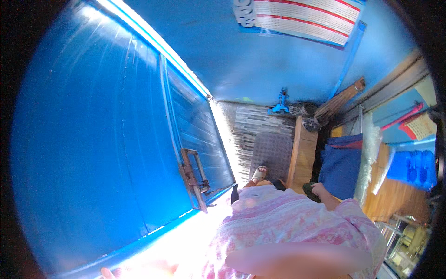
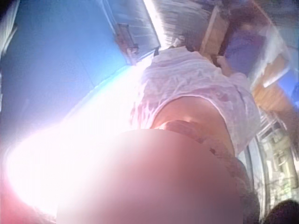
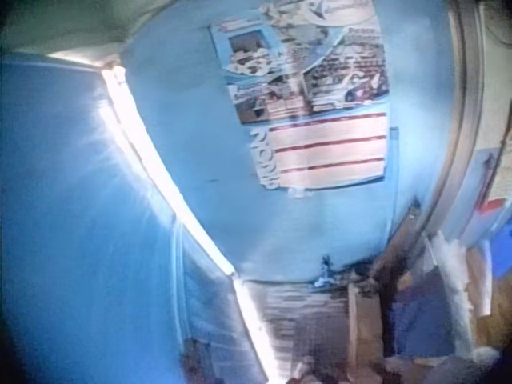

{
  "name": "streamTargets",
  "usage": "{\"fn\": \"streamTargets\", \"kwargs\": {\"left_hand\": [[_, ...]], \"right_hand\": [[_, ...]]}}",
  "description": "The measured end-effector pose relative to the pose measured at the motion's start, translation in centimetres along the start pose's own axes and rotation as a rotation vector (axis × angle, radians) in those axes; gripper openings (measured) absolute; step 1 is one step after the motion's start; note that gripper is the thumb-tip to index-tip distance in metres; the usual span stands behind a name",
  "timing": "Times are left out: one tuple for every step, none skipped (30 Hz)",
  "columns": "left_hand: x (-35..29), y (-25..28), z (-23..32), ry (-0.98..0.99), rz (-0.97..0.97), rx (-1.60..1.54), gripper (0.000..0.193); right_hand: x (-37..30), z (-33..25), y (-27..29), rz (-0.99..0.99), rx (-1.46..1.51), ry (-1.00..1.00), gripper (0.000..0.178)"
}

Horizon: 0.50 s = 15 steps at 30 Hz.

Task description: The person wipes the glass display case and surrounding surfaces with a green cloth. They move several green and blue plastic jugs to access different areas, then wipe the interior and exterior of the display case before returning the jugs to their original positions.

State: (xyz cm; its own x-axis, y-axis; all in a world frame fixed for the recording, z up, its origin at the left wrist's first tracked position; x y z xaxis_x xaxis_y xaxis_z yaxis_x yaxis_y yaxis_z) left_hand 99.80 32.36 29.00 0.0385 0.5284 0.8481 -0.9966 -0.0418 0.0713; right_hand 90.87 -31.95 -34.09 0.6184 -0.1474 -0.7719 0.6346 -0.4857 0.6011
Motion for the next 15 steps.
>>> {"fn": "streamTargets", "kwargs": {"left_hand": [[0.5,0.4,-0.6,0.007,0.019,0.019,0.052],[1.0,0.8,-1.0,0.008,0.037,0.041,0.053],[1.6,1.2,-1.5,0.011,0.053,0.064,0.055],[2.1,1.6,-2.0,0.015,0.067,0.085,0.056],[2.8,1.9,-2.5,0.02,0.084,0.105,0.058],[3.4,2.4,-3.1,0.023,0.104,0.124,0.059],[4.0,2.7,-3.4,0.029,0.117,0.144,0.061],[4.6,2.7,-3.8,0.025,0.123,0.171,0.062],[5.0,2.8,-4.0,0.019,0.138,0.192,0.064],[5.6,2.6,-4.2,-0.013,0.136,0.233,0.065],[6.2,2.3,-4.4,-0.003,0.133,0.26,0.067],[6.5,1.8,-4.5,-0.031,0.132,0.284,0.068],[6.5,1.3,-5.6,0.295,0.173,0.159,0.08],[6.8,1.2,-5.5,0.296,0.161,0.162,0.085],[7.3,0.7,-5.6,0.298,0.146,0.162,0.09]], "right_hand": [[0.0,0.4,0.0,-0.002,0.053,-0.033,0.043],[0.2,0.7,-0.1,-0.036,0.103,-0.116,0.043],[0.4,0.5,0.1,-0.035,0.163,-0.084,0.043],[0.5,0.5,0.5,-0.064,0.218,-0.103,0.043],[0.5,0.4,0.8,-0.094,0.275,-0.167,0.043],[0.6,-0.2,1.3,-0.053,0.305,-0.098,0.043],[0.5,-0.5,1.9,-0.011,0.341,-0.074,0.042],[0.4,-1.0,2.4,0.034,0.344,-0.129,0.042],[0.3,-1.8,3.3,0.057,0.33,-0.029,0.042],[-0.4,-2.0,4.2,0.084,0.285,-0.011,0.041],[-1.4,-2.2,5.0,0.109,0.256,-0.014,0.041],[-2.3,-2.5,5.5,0.104,0.291,-0.023,0.041],[-3.0,-2.6,5.8,0.094,0.338,-0.048,0.041],[-3.5,-2.7,6.0,0.089,0.382,-0.056,0.041],[-3.9,-2.8,6.1,0.096,0.357,-0.075,0.041]]}}
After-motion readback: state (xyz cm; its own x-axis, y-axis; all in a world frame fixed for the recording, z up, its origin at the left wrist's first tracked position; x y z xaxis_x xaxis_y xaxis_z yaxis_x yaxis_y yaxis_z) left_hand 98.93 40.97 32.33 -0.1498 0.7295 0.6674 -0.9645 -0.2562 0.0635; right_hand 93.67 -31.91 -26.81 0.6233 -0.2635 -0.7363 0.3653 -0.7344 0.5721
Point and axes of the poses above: each hand's wrist, its own x-axis towards the middle knuckle, its own y-axis out of the back of the hand, z = x × y, the point moved 3 cm from there along x, towards the middle knuckle, and after that the axes turned 5 degrees about -x, right-handed, at the moved point
